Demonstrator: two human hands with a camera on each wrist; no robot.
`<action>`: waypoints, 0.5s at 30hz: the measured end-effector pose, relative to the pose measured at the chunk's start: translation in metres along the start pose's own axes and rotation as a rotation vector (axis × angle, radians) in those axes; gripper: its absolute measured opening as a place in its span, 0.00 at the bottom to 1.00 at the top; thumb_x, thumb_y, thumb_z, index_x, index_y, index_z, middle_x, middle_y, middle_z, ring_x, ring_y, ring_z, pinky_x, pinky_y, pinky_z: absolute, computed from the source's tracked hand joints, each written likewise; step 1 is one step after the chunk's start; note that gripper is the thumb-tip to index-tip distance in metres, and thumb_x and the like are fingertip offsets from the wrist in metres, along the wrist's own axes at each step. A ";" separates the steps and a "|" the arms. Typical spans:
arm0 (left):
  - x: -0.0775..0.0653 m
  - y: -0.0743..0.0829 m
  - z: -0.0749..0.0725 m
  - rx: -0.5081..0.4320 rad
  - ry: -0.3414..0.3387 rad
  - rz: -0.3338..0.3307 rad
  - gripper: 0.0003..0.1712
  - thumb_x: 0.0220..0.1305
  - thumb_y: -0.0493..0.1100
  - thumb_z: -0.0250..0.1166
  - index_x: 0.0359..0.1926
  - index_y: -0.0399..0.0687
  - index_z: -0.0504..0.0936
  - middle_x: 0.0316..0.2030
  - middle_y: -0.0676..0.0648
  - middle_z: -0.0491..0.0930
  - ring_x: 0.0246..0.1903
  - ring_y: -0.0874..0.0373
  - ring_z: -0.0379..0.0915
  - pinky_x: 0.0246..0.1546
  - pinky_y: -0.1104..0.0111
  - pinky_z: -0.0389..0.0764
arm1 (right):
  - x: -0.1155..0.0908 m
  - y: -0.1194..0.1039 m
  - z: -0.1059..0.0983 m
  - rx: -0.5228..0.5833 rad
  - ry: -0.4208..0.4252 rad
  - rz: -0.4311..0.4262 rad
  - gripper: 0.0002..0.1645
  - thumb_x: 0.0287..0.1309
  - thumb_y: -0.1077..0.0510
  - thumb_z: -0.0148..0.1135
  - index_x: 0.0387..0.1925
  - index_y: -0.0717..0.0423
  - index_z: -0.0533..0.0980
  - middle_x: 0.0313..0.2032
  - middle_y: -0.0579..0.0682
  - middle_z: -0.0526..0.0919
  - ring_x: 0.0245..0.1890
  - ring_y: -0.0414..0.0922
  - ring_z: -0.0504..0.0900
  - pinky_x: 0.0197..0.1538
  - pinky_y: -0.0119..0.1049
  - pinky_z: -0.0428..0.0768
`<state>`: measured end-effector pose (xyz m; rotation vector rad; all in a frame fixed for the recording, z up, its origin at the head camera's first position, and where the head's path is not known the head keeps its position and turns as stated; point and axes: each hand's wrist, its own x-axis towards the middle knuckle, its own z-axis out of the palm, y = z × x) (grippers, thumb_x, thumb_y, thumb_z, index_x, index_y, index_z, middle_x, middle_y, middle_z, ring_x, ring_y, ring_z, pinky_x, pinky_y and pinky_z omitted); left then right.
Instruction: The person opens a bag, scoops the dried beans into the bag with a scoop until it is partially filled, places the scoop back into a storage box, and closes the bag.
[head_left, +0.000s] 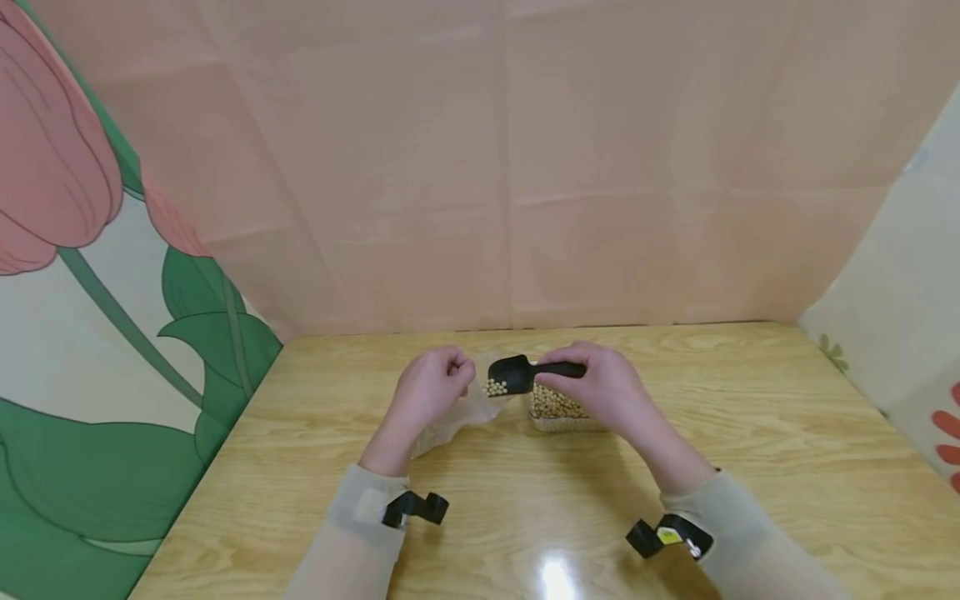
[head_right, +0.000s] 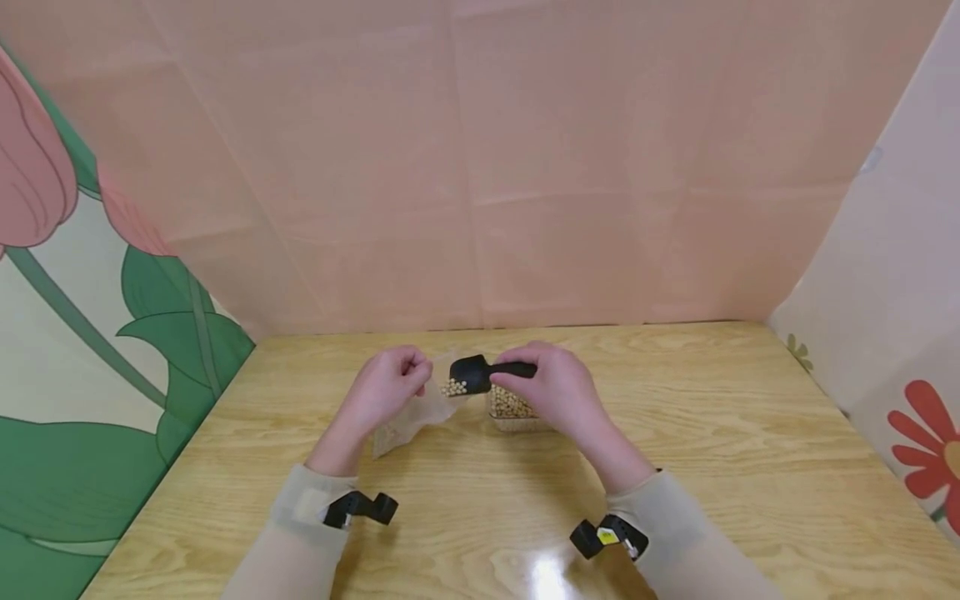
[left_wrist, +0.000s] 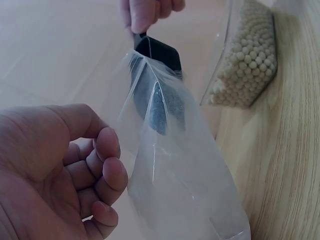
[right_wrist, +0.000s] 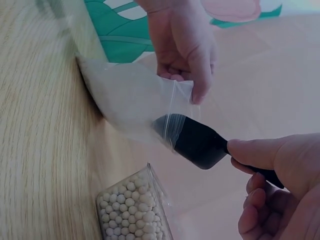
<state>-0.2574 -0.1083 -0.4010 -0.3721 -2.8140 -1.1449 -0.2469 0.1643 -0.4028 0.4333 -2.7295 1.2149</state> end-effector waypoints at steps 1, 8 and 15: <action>0.000 0.000 0.000 -0.003 -0.001 0.001 0.12 0.78 0.40 0.61 0.33 0.49 0.84 0.25 0.54 0.84 0.22 0.57 0.76 0.29 0.62 0.73 | -0.001 -0.001 0.000 -0.022 0.010 -0.017 0.13 0.66 0.49 0.80 0.50 0.45 0.92 0.50 0.49 0.91 0.44 0.48 0.87 0.45 0.47 0.83; -0.001 0.001 -0.002 -0.014 -0.003 0.011 0.13 0.79 0.39 0.61 0.32 0.49 0.83 0.25 0.53 0.84 0.19 0.57 0.71 0.26 0.63 0.70 | -0.006 -0.009 0.003 -0.115 0.050 -0.084 0.13 0.64 0.53 0.82 0.49 0.47 0.93 0.40 0.45 0.88 0.34 0.44 0.81 0.36 0.43 0.79; 0.000 0.001 -0.001 -0.008 -0.003 0.005 0.12 0.76 0.38 0.61 0.32 0.49 0.84 0.24 0.55 0.83 0.19 0.57 0.71 0.26 0.63 0.70 | -0.007 -0.007 -0.001 0.002 0.023 -0.035 0.14 0.66 0.50 0.81 0.51 0.46 0.92 0.48 0.47 0.90 0.39 0.46 0.84 0.40 0.43 0.82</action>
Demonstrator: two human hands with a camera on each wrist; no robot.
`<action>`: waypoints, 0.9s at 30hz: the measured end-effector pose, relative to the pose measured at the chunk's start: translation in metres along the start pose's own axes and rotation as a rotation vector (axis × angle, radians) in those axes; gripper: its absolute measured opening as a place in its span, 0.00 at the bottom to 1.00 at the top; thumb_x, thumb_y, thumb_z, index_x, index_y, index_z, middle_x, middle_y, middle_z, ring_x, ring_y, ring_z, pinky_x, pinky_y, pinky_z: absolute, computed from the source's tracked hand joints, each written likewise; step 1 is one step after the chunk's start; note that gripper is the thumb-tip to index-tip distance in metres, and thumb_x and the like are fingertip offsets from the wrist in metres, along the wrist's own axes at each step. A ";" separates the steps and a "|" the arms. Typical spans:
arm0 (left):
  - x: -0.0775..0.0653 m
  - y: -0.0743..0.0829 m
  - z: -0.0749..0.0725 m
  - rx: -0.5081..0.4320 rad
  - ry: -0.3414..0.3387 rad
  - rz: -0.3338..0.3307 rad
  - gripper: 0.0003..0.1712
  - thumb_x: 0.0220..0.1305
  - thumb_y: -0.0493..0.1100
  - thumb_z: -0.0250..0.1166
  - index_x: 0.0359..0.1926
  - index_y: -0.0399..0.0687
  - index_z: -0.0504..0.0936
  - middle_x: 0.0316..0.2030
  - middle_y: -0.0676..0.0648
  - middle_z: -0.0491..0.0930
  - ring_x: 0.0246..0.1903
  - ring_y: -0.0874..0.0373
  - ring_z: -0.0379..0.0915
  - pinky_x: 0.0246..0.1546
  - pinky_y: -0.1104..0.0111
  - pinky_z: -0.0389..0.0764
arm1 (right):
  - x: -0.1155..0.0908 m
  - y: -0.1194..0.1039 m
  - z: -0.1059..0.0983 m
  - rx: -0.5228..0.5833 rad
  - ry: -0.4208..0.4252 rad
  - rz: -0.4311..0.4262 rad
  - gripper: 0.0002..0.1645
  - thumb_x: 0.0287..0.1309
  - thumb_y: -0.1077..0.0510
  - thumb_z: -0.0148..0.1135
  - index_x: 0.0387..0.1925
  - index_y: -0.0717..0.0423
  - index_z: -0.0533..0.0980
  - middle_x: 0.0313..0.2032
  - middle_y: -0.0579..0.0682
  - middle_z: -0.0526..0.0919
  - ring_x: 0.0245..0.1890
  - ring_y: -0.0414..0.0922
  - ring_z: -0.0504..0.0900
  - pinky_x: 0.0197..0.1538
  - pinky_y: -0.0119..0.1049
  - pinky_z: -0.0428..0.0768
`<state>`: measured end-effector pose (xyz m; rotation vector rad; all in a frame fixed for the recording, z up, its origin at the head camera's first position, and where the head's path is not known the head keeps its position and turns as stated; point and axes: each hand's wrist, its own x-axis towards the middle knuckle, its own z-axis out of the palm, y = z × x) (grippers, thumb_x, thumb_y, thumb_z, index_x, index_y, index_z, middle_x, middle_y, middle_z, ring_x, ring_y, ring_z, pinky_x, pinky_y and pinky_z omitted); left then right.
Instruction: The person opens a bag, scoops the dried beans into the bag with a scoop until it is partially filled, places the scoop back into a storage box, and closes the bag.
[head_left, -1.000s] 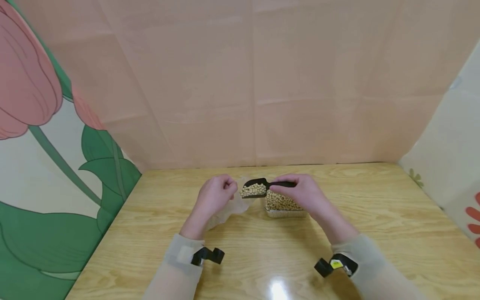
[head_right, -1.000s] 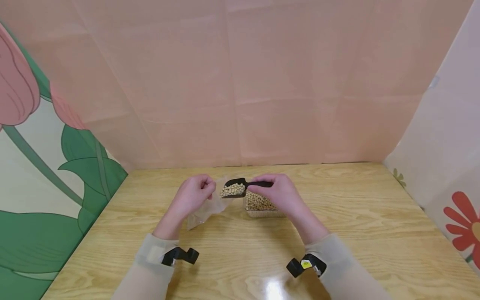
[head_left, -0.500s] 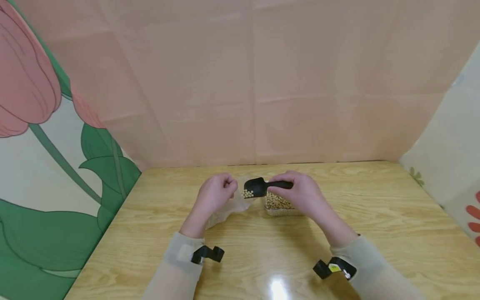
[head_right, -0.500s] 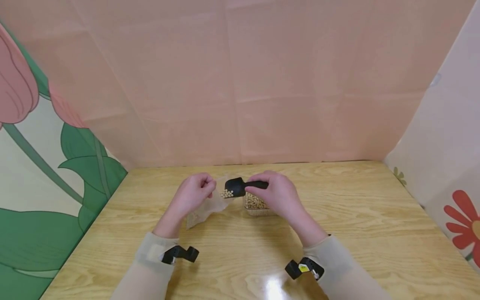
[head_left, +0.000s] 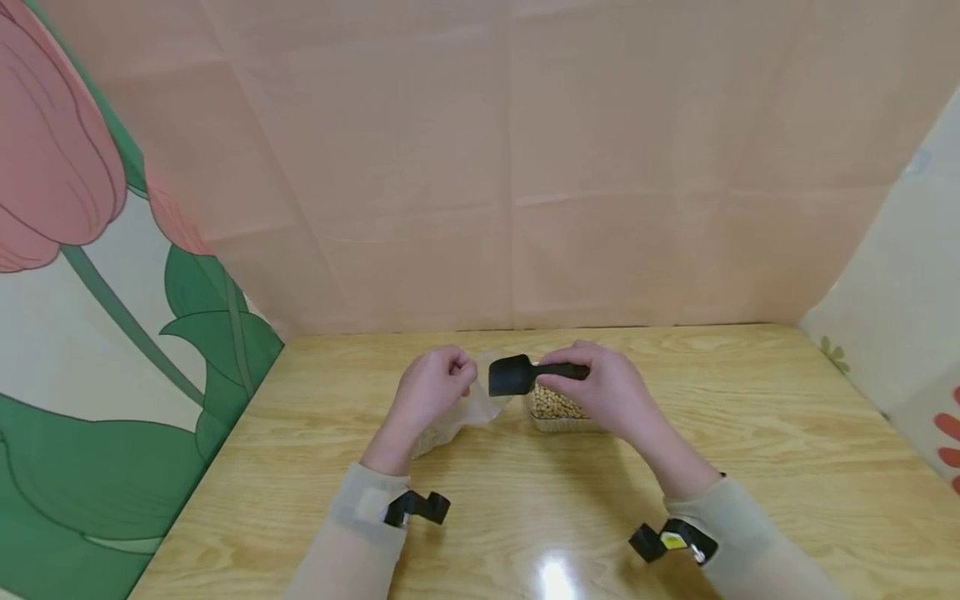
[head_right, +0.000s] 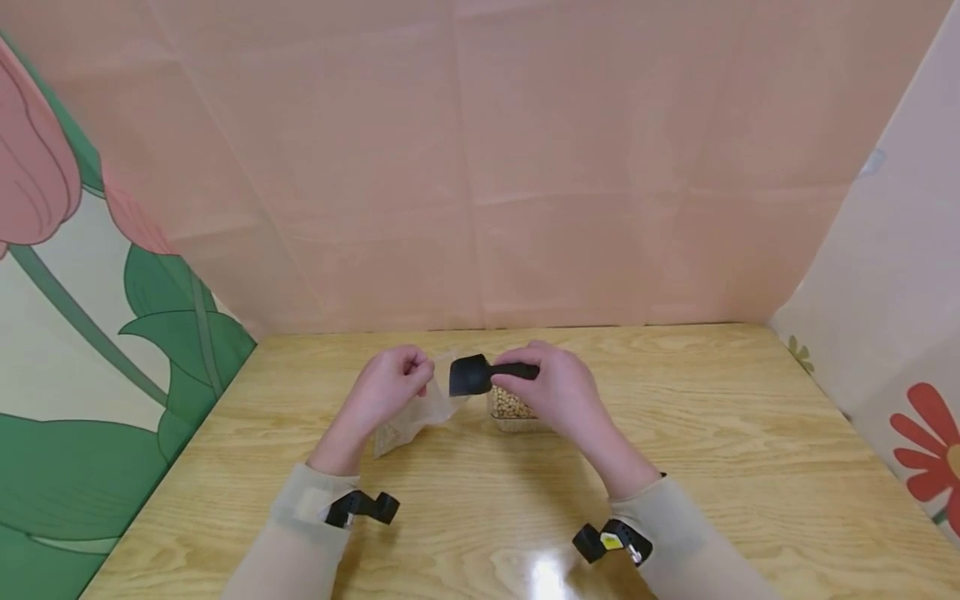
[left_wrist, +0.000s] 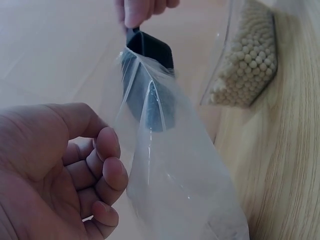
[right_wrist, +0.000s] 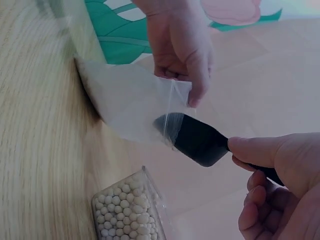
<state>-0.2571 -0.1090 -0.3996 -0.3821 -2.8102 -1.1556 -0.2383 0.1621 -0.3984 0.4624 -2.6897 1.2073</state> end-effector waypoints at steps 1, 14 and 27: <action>0.000 0.000 0.001 -0.002 0.001 -0.003 0.12 0.76 0.38 0.61 0.32 0.49 0.84 0.24 0.55 0.83 0.19 0.58 0.70 0.26 0.64 0.70 | -0.001 0.001 -0.002 0.033 -0.010 0.018 0.14 0.67 0.49 0.80 0.52 0.45 0.92 0.50 0.48 0.90 0.41 0.47 0.85 0.40 0.42 0.82; 0.004 0.008 0.008 0.005 0.005 -0.013 0.12 0.75 0.39 0.61 0.31 0.50 0.84 0.23 0.55 0.83 0.20 0.58 0.72 0.28 0.63 0.72 | -0.016 0.017 -0.042 0.218 -0.038 0.222 0.27 0.65 0.35 0.78 0.59 0.44 0.90 0.60 0.52 0.88 0.37 0.49 0.77 0.34 0.39 0.76; 0.002 0.010 0.007 -0.012 -0.006 -0.017 0.11 0.76 0.40 0.60 0.33 0.50 0.84 0.25 0.55 0.83 0.22 0.56 0.73 0.28 0.62 0.72 | -0.031 0.046 -0.085 0.049 -0.035 0.244 0.29 0.68 0.34 0.75 0.61 0.45 0.89 0.63 0.53 0.87 0.53 0.49 0.82 0.46 0.36 0.80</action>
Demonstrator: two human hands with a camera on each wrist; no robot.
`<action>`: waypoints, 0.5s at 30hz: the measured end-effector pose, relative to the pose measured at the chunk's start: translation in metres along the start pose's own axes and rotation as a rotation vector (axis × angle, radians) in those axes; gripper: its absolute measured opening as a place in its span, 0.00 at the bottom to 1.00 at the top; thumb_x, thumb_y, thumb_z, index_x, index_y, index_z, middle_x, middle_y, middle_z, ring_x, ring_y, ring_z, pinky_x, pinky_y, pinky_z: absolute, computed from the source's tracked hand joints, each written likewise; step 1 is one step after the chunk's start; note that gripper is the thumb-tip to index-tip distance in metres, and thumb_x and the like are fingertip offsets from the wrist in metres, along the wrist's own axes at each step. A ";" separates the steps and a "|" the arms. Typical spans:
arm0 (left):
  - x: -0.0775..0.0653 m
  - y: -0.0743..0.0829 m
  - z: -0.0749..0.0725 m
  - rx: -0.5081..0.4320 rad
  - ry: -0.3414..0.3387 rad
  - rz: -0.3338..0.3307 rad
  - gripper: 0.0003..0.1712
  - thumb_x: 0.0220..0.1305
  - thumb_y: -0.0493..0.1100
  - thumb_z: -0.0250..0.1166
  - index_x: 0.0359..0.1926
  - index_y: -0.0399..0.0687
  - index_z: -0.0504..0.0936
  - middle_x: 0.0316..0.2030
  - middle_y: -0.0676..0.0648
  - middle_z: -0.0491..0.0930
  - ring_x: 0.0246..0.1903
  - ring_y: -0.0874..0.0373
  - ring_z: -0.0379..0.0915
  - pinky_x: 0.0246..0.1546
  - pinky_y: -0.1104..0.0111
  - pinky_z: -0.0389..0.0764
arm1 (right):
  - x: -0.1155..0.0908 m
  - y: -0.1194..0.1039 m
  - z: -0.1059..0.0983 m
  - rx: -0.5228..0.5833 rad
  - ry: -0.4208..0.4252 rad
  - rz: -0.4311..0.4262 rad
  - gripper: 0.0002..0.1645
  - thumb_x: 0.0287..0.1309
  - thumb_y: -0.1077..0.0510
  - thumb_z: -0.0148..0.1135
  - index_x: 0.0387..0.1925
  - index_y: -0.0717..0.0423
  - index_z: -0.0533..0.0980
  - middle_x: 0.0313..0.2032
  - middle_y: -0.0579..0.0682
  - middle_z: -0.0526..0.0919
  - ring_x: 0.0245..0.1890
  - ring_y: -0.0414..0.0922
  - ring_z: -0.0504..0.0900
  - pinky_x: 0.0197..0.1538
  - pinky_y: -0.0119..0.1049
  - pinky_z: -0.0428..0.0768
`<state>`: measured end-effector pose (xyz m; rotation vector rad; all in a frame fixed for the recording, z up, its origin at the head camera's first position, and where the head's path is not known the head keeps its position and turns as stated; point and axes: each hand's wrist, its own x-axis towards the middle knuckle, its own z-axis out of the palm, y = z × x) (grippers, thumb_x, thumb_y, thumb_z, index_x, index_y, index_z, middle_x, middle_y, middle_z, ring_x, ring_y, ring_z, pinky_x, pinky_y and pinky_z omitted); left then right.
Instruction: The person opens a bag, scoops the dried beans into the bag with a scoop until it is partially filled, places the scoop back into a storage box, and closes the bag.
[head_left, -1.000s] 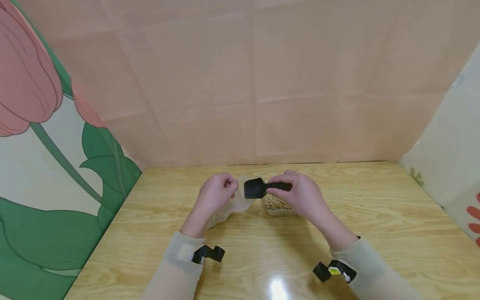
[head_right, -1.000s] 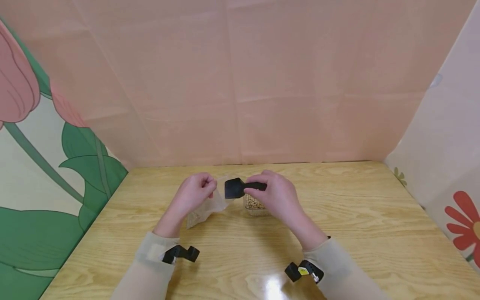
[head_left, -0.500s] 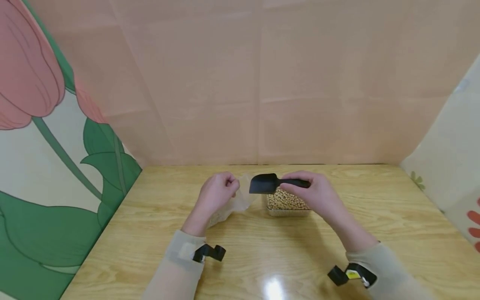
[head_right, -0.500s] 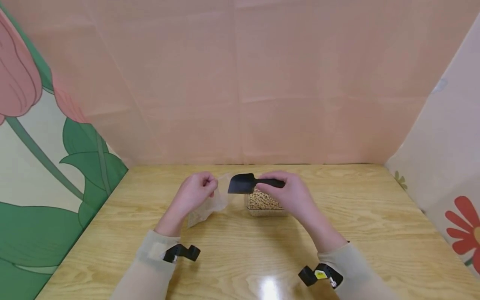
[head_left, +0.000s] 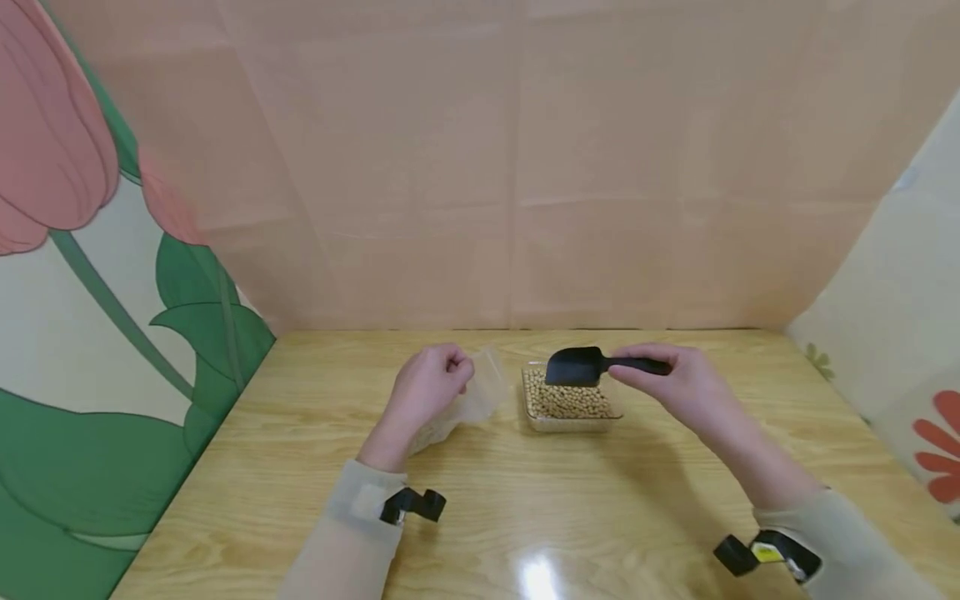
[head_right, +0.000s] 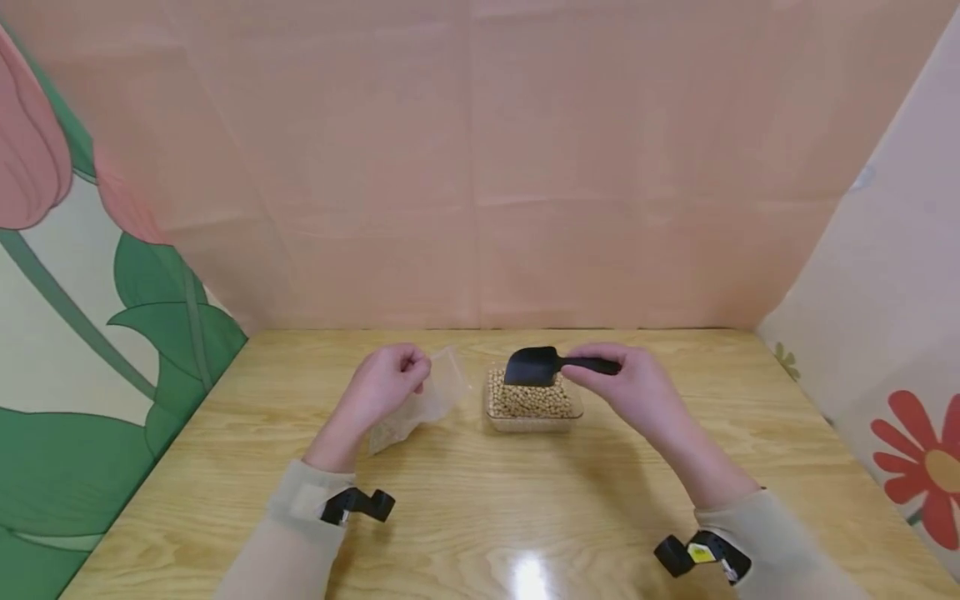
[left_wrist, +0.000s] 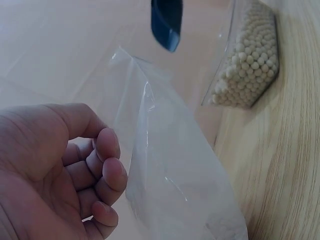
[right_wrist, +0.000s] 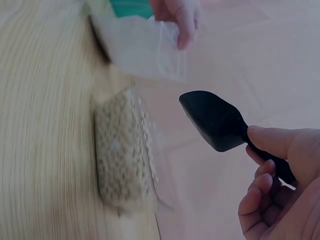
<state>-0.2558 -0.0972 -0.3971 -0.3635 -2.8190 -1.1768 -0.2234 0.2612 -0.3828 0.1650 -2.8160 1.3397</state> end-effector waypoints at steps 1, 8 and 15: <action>0.000 0.000 0.000 0.002 0.002 0.001 0.11 0.76 0.40 0.60 0.33 0.50 0.84 0.25 0.55 0.83 0.22 0.56 0.73 0.28 0.62 0.72 | 0.000 0.002 -0.003 -0.015 -0.001 -0.003 0.29 0.69 0.34 0.74 0.62 0.46 0.88 0.63 0.54 0.87 0.52 0.49 0.82 0.45 0.36 0.80; 0.000 -0.001 0.001 -0.004 0.004 0.008 0.12 0.76 0.39 0.60 0.32 0.49 0.83 0.24 0.54 0.82 0.20 0.57 0.70 0.26 0.63 0.71 | 0.001 0.013 -0.024 -0.127 -0.025 -0.017 0.32 0.70 0.33 0.72 0.63 0.48 0.87 0.64 0.60 0.86 0.40 0.50 0.79 0.35 0.40 0.76; 0.001 -0.002 0.002 0.000 0.008 0.013 0.12 0.76 0.39 0.61 0.32 0.49 0.83 0.23 0.55 0.82 0.19 0.58 0.69 0.26 0.64 0.70 | 0.006 0.023 -0.038 -0.226 -0.028 -0.033 0.32 0.71 0.35 0.72 0.63 0.53 0.87 0.64 0.65 0.85 0.35 0.47 0.77 0.33 0.40 0.73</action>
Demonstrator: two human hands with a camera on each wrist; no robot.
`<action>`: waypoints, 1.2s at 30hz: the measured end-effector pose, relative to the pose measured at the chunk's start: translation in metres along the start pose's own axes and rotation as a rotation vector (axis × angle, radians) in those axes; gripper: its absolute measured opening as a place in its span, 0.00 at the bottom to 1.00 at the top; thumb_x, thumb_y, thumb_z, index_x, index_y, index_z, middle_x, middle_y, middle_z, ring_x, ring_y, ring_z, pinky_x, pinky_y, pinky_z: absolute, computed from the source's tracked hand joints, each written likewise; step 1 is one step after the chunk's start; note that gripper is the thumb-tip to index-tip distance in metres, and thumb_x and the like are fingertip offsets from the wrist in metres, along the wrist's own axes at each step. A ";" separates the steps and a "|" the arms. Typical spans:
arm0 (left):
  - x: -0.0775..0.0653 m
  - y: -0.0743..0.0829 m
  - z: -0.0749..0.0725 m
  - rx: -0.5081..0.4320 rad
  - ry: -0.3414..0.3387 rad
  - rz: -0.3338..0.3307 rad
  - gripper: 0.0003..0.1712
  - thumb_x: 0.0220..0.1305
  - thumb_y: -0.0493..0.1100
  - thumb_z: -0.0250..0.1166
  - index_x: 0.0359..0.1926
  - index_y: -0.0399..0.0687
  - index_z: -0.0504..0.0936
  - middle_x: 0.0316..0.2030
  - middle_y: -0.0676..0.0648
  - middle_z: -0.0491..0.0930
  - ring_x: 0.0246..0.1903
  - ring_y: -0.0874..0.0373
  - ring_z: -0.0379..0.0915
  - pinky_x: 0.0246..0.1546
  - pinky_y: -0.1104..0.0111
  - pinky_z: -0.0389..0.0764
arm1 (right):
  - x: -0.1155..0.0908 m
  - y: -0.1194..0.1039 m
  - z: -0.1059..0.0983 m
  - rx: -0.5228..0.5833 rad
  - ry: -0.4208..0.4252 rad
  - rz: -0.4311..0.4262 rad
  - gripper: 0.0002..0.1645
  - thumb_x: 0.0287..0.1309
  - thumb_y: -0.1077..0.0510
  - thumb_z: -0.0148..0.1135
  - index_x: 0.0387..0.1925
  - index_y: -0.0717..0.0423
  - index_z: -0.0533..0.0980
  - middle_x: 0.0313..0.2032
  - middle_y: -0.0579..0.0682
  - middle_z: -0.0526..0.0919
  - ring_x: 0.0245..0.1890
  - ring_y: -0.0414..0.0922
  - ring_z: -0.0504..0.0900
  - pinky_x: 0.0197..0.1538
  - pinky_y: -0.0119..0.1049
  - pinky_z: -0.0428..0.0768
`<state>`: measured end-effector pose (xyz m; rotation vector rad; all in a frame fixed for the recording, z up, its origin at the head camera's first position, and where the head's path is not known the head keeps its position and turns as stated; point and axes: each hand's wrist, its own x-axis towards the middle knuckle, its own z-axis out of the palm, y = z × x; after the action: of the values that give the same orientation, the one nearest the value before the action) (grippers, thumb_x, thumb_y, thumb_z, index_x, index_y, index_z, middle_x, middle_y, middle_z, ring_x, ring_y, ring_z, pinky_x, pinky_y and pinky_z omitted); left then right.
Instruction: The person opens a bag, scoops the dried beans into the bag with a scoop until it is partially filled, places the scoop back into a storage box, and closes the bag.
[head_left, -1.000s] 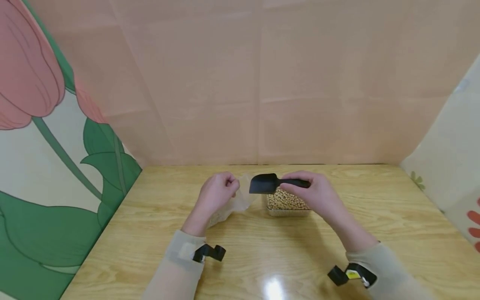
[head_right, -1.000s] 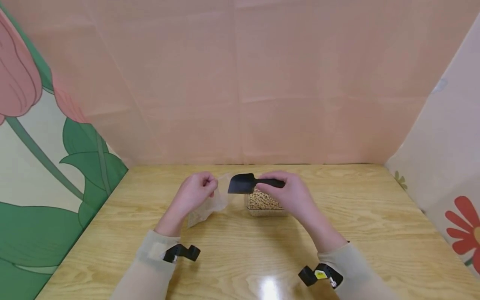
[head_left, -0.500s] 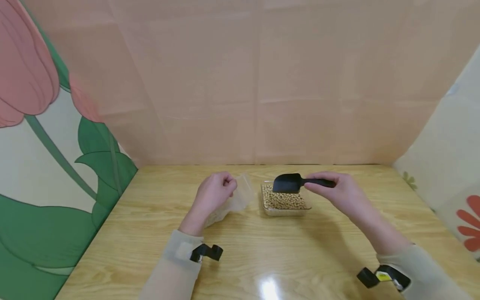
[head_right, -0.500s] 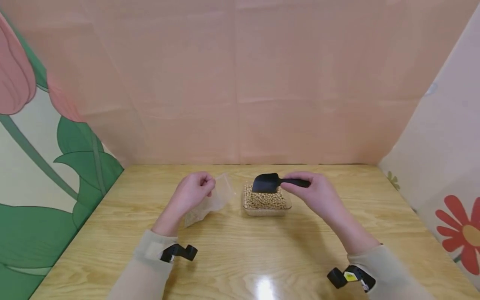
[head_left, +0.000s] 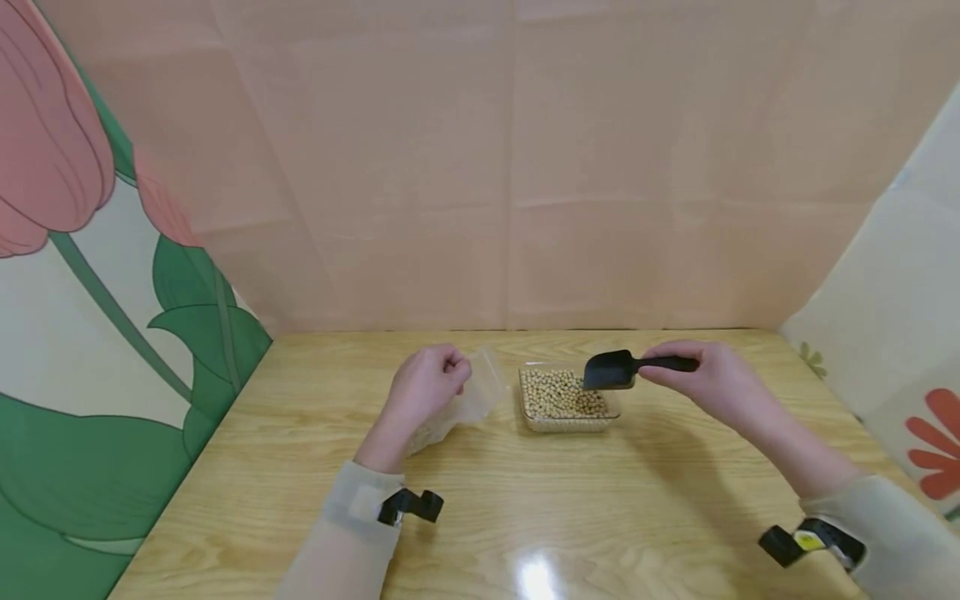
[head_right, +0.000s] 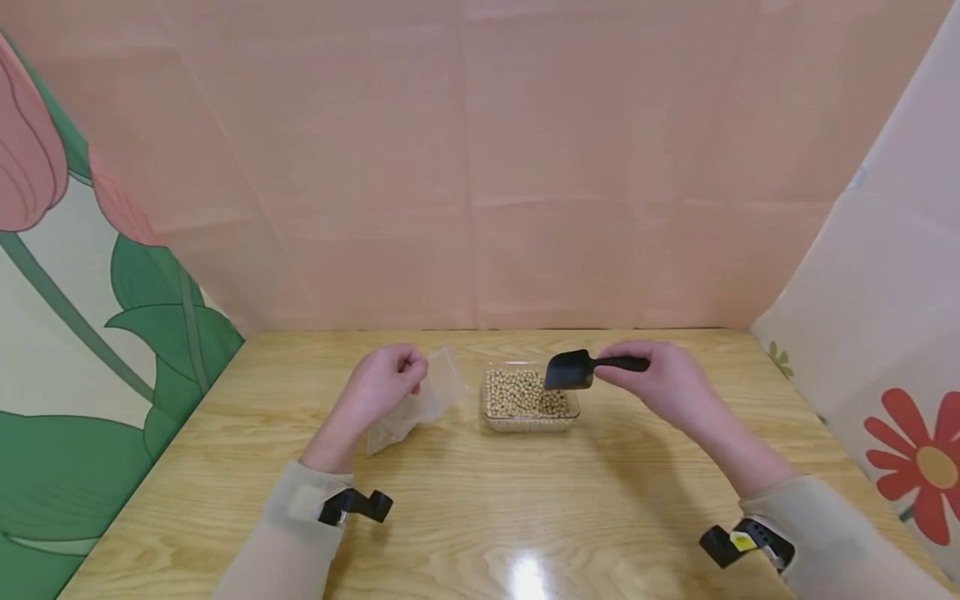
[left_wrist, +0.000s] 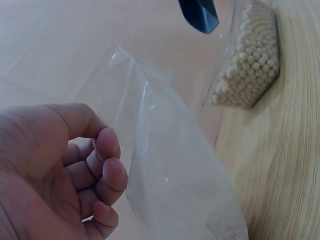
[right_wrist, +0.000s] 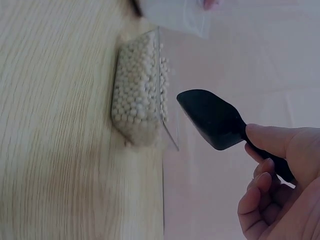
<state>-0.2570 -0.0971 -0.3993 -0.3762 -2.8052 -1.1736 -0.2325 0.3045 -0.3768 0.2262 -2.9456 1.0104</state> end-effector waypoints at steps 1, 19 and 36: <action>0.000 0.000 0.000 0.000 0.000 -0.002 0.12 0.76 0.39 0.61 0.31 0.49 0.83 0.23 0.55 0.82 0.19 0.58 0.69 0.26 0.64 0.70 | 0.001 0.002 -0.001 -0.013 0.004 -0.010 0.31 0.71 0.36 0.72 0.62 0.53 0.88 0.63 0.65 0.85 0.36 0.47 0.78 0.34 0.40 0.74; -0.001 0.001 -0.001 -0.015 -0.004 -0.009 0.13 0.77 0.39 0.60 0.32 0.49 0.84 0.24 0.54 0.82 0.19 0.58 0.68 0.25 0.64 0.70 | 0.024 0.011 -0.009 -0.110 -0.064 -0.066 0.27 0.70 0.38 0.75 0.59 0.52 0.89 0.56 0.60 0.90 0.47 0.51 0.88 0.43 0.47 0.81; 0.000 0.001 0.000 -0.017 -0.009 -0.022 0.12 0.77 0.39 0.60 0.33 0.49 0.84 0.24 0.54 0.83 0.19 0.57 0.69 0.25 0.64 0.70 | 0.042 -0.001 0.000 -0.142 -0.086 -0.123 0.17 0.69 0.45 0.78 0.49 0.51 0.92 0.48 0.53 0.93 0.44 0.48 0.87 0.44 0.47 0.80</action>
<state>-0.2565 -0.0967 -0.3987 -0.3531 -2.8159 -1.2043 -0.2734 0.2983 -0.3738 0.4511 -3.0189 0.7930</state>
